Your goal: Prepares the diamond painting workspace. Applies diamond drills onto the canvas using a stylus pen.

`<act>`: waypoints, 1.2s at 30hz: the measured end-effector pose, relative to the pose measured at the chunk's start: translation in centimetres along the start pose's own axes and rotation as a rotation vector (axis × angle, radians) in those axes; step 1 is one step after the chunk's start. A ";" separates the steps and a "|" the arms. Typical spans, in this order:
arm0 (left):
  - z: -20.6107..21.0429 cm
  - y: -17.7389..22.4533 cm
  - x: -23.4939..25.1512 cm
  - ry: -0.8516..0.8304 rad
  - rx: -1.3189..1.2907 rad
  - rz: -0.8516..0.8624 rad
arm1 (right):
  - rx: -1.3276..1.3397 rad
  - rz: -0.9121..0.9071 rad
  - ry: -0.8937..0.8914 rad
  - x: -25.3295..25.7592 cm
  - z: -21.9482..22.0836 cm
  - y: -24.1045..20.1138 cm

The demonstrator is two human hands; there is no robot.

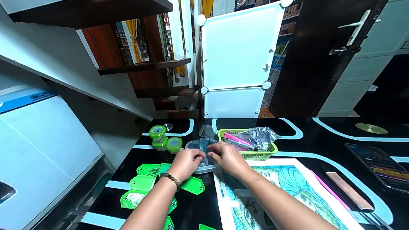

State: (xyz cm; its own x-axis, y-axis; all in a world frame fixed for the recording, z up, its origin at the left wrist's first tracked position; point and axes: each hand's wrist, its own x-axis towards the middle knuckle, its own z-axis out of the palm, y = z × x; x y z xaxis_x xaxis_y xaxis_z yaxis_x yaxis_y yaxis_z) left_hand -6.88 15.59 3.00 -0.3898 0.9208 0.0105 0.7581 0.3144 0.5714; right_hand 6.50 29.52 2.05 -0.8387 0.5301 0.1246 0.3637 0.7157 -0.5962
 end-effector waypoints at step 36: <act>4.5 2.4 -15.2 -0.230 0.202 0.098 | -0.311 -1.025 -0.126 -17.9 2.7 -1.3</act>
State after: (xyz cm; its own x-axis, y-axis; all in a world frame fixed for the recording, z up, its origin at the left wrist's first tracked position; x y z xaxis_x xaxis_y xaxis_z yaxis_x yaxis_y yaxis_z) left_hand 3.24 3.44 0.51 -0.1991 0.9697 -0.1413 0.8834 0.2400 0.4025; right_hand 19.91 17.89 -1.52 -0.8315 -0.4253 0.3573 -0.4636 0.8857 -0.0247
